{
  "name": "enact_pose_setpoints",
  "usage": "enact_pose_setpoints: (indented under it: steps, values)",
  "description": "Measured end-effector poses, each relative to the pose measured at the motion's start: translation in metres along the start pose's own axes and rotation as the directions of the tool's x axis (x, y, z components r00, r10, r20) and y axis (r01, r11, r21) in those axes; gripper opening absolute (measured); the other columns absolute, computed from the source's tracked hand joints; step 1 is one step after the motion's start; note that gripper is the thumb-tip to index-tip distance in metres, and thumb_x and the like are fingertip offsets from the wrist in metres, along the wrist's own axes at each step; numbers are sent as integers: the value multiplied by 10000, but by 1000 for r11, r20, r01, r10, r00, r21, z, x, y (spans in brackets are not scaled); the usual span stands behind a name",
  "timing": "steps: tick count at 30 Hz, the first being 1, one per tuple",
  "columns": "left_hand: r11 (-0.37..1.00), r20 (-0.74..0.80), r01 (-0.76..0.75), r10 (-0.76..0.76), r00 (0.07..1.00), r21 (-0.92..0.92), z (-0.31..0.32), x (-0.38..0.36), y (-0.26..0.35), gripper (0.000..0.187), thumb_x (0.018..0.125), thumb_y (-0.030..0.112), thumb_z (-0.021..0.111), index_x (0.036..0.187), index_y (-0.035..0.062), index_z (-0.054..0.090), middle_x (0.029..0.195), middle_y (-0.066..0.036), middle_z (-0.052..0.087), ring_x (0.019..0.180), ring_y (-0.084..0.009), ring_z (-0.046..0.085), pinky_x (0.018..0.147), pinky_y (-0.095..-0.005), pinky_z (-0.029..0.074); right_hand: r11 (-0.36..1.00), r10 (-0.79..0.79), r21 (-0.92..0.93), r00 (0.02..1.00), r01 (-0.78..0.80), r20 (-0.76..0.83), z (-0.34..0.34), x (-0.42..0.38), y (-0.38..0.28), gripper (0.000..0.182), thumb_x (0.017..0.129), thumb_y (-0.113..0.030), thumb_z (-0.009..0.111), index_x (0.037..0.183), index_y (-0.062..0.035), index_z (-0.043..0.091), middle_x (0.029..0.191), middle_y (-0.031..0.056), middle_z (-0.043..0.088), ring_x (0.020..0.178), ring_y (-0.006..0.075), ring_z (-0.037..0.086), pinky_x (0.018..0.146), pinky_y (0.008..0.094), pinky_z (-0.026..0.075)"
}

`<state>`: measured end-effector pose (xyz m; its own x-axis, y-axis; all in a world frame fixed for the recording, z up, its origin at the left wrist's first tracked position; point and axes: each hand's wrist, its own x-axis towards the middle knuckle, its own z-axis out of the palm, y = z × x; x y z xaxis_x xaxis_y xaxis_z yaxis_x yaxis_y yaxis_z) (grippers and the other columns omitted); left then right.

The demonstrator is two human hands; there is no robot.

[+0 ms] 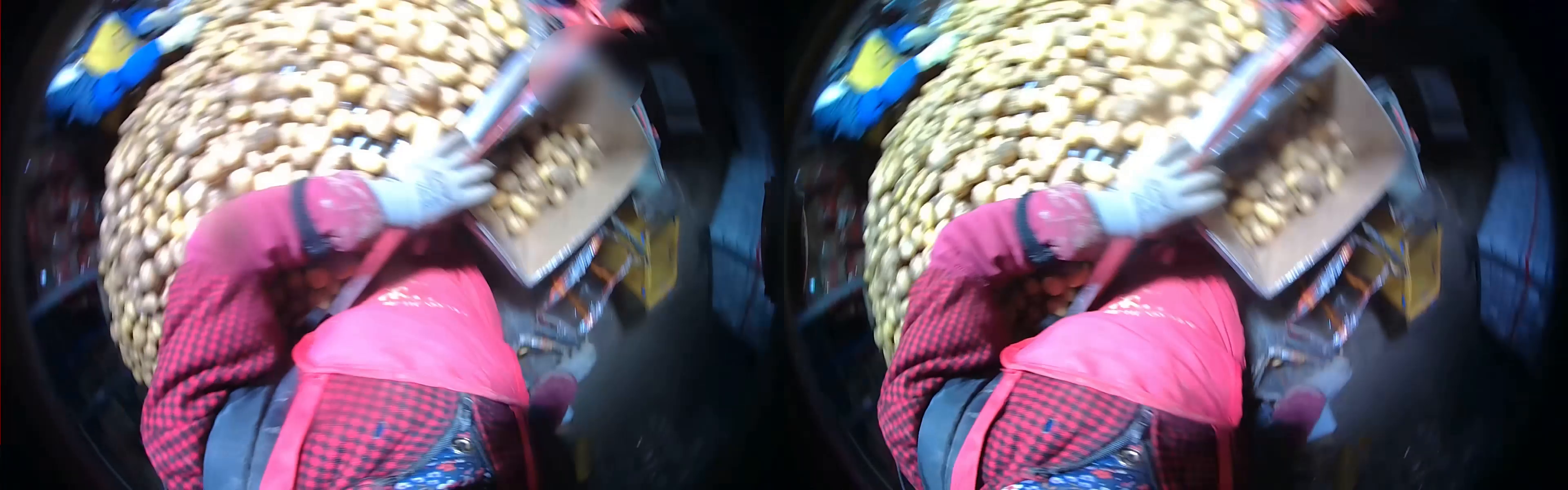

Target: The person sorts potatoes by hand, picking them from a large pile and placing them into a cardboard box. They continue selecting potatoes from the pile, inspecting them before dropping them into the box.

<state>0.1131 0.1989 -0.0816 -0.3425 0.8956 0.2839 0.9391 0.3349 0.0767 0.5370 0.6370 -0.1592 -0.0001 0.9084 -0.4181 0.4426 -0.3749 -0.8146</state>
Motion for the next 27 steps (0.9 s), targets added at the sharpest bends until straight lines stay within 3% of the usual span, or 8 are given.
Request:
enact_pose_setpoints:
  steps: [2, 4, 6, 10, 12, 18, 24, 27]
  values:
    - [1000, 41, 5, -5, 999, 6, -6, -5, -2, 525, 772, 249, 669, 1296, 234, 636, 1364, -56, 596, 1256, -323, 562, 1002, -522, 481, 979, -201, 24, 960, 200, 196, 91, -57, -82, 528, 1037, -252, 552, 1487, 6, 458, 1375, 191, 591, 1237, 307, 597, 1080, 416, 480]
    - [995, 9, -11, 12, 1000, -103, -31, -14, -4, 598, 759, 284, 693, 1346, 232, 592, 1429, -86, 562, 1255, -338, 560, 1013, -522, 476, 908, -418, 256, 657, 333, 628, 167, -97, -157, 605, 1043, -283, 536, 1531, 39, 381, 1455, 222, 533, 1244, 321, 605, 1057, 411, 500]
    - [980, -67, 28, -42, 997, -195, -50, -30, -7, 650, 757, 287, 701, 1385, 208, 555, 1474, -119, 529, 1247, -327, 564, 1023, -516, 471, 780, -541, 244, 425, 576, 725, 215, -155, -193, 647, 1028, -337, 528, 1545, 16, 364, 1406, 254, 546, 1225, 353, 596, 1035, 450, 490]
    - [959, 30, 234, -232, 972, -163, -100, -70, -55, 544, 746, 250, 734, 1265, 150, 608, 1248, -125, 629, 1098, -335, 630, 930, -473, 504, 660, -595, 599, -172, 454, 785, 302, -219, -197, 630, 1100, -427, 435, 1508, 52, 402, 1350, 234, 609, 1147, 305, 654, 951, 391, 544]
    - [889, 111, 458, -455, 883, -4, -147, -96, -87, 597, 770, 223, 792, 1334, 141, 615, 1213, -125, 663, 1068, -338, 655, 874, -435, 543, 902, -389, 396, -73, 173, 918, 336, -271, -183, 564, 1108, -369, 472, 1498, 38, 441, 1309, 197, 653, 1117, 260, 679, 914, 344, 563]
    - [373, 355, 859, -902, 247, 350, -197, -174, -188, 729, 896, 425, 699, 1527, 154, 453, 1358, -205, 634, 1213, -390, 632, 1015, -482, 507, 991, 78, -21, -440, 133, 894, 379, -372, -152, 362, 1080, -165, 561, 1398, 7, 591, 1279, 135, 678, 1149, 202, 679, 942, 304, 552]
    - [268, 344, 918, -925, 161, 292, -132, -165, -228, 900, 827, 691, 675, 1459, 91, 452, 1255, -226, 686, 1199, -401, 642, 1031, -477, 495, 983, 178, -135, -452, 125, 874, 400, -374, -136, 411, 1081, -205, 555, 1422, 23, 556, 1315, 148, 663, 1171, 211, 669, 915, 292, 550]
    - [239, 471, 883, -882, 24, 403, -127, -169, -236, 1027, 882, 669, 637, 1651, 137, 212, 1315, -248, 660, 1199, -400, 645, 1062, -474, 475, 979, 195, -138, -481, 152, 855, 400, -369, -133, 445, 1072, -235, 579, 1443, 8, 545, 1338, 160, 655, 1186, 222, 668, 915, 288, 549]
